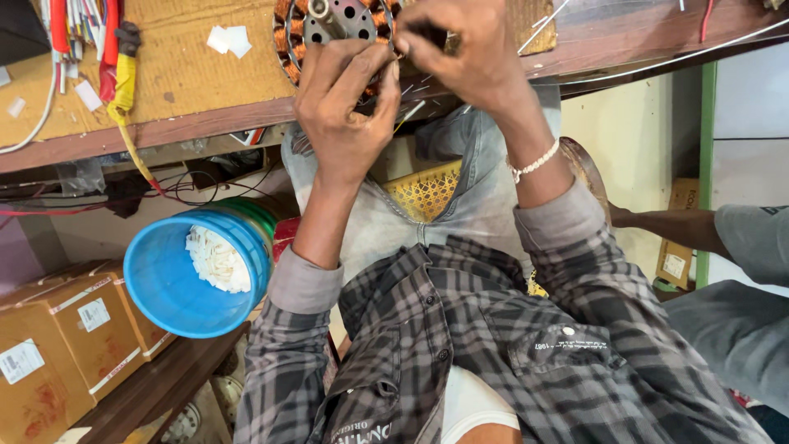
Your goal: The person is assembling a motor stator by hand, stripping and twisting colored wires, and inserting them into the stator slots. They use pliers and scissors to cut and manipulate the wires while working at a cluttered workbench.
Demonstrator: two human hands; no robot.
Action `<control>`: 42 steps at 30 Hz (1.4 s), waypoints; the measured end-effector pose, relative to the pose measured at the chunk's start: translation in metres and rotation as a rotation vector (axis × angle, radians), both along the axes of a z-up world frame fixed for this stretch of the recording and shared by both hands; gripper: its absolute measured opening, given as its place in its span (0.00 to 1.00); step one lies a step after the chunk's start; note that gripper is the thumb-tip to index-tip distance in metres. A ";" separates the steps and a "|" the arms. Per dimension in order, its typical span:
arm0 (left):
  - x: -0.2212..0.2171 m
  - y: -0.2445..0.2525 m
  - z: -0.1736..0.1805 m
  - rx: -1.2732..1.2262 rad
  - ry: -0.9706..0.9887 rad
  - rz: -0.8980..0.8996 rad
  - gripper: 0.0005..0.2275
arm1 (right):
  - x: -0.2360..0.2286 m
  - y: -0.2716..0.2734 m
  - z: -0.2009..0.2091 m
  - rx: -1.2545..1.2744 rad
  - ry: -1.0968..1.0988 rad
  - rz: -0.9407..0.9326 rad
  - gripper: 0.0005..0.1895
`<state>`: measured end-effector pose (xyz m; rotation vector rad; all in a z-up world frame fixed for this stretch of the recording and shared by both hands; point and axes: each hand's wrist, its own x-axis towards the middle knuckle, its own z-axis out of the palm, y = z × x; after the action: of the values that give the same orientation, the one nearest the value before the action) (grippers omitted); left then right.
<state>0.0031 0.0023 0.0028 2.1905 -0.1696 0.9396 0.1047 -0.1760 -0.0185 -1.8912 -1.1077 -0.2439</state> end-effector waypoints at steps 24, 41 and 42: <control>0.001 0.002 0.000 -0.016 0.014 -0.009 0.12 | 0.006 0.003 0.019 -0.025 -0.040 0.130 0.06; -0.002 0.002 0.000 0.004 0.032 -0.023 0.10 | 0.013 -0.007 0.008 -0.036 -0.110 0.033 0.08; -0.001 0.003 0.002 -0.005 0.039 -0.013 0.10 | 0.015 -0.006 0.013 0.010 -0.101 0.072 0.09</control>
<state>0.0017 0.0055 0.0046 2.1989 -0.1621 0.8883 0.1201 -0.1818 -0.0058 -1.8428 -1.2381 -0.3066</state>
